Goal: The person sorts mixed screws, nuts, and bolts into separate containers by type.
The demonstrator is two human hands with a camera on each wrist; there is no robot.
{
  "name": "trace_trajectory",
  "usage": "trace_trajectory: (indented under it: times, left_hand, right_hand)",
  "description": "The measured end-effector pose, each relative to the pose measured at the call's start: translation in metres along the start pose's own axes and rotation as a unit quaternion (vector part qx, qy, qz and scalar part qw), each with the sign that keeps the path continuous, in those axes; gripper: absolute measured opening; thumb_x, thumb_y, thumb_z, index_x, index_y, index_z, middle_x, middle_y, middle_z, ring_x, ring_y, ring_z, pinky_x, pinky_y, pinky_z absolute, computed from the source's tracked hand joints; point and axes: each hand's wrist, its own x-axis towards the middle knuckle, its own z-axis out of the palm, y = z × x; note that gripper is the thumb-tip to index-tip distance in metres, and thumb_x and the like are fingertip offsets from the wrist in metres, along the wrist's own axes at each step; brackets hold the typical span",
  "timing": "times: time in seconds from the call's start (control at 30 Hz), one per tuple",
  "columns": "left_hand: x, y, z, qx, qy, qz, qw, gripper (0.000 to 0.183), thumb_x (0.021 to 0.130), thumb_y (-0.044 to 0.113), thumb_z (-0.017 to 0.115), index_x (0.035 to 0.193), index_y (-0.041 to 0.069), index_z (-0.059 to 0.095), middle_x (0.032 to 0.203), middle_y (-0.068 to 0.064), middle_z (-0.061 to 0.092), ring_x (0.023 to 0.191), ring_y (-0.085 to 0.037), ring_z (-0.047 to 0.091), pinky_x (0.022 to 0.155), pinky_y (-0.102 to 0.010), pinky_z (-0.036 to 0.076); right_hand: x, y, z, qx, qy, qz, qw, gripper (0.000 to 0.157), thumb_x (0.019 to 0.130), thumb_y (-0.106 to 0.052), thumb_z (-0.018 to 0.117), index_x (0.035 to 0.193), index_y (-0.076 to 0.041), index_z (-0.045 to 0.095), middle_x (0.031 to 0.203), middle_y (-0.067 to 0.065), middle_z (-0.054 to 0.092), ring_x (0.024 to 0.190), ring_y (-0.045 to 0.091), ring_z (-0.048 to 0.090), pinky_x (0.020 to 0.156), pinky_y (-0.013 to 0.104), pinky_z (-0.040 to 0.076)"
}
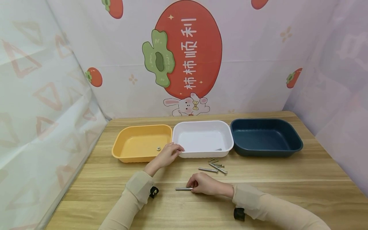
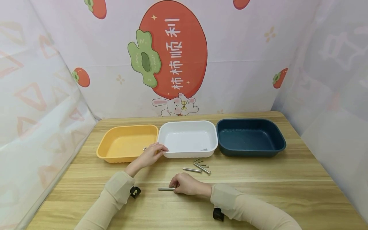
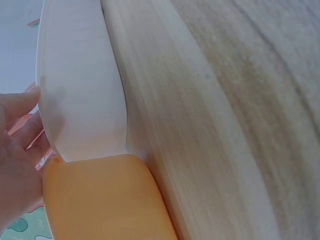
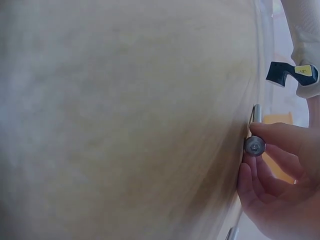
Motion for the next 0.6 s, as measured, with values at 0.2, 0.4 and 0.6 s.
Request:
trace_trajectory:
  times: [0.2,0.4,0.6]
  left_hand:
    - [-0.0001,0.0003,-0.0002,0.002,0.002,0.003,1.0000,0.010,0.085,0.004,0.054,0.090,0.004,0.062,0.088,-0.007,0.064,0.082,-0.019,0.052,0.080,-0.037,0.037]
    - [0.0001,0.0005,0.0000,0.005,0.001,0.004,1.0000,0.010,0.086,0.004,0.053,0.091,0.004,0.062,0.088,-0.006,0.064,0.082,-0.019,0.052,0.080,-0.037,0.037]
    - [0.0002,0.0011,-0.0002,0.005,0.000,0.001,1.0000,0.010,0.085,0.003,0.054,0.091,0.002,0.062,0.087,-0.005,0.064,0.082,-0.019,0.052,0.081,-0.038,0.037]
  right_hand:
    - [-0.0001,-0.0025,-0.0003,-0.025,-0.001,-0.001,1.000,0.013,0.075,0.002,0.064,0.087,-0.001,0.067,0.073,0.000,0.061,0.065,-0.002,0.048,0.060,0.014,0.042]
    - [-0.0019,-0.0035,-0.0017,-0.045,0.000,0.000,0.999,0.012,0.077,0.001,0.063,0.088,-0.002,0.068,0.070,-0.004,0.058,0.064,-0.003,0.045,0.059,0.014,0.040]
    - [-0.0055,-0.0017,-0.0084,-0.052,0.011,-0.001,0.999,0.013,0.078,0.002,0.062,0.089,-0.002,0.068,0.072,-0.002,0.057,0.065,0.000,0.046,0.058,0.016,0.040]
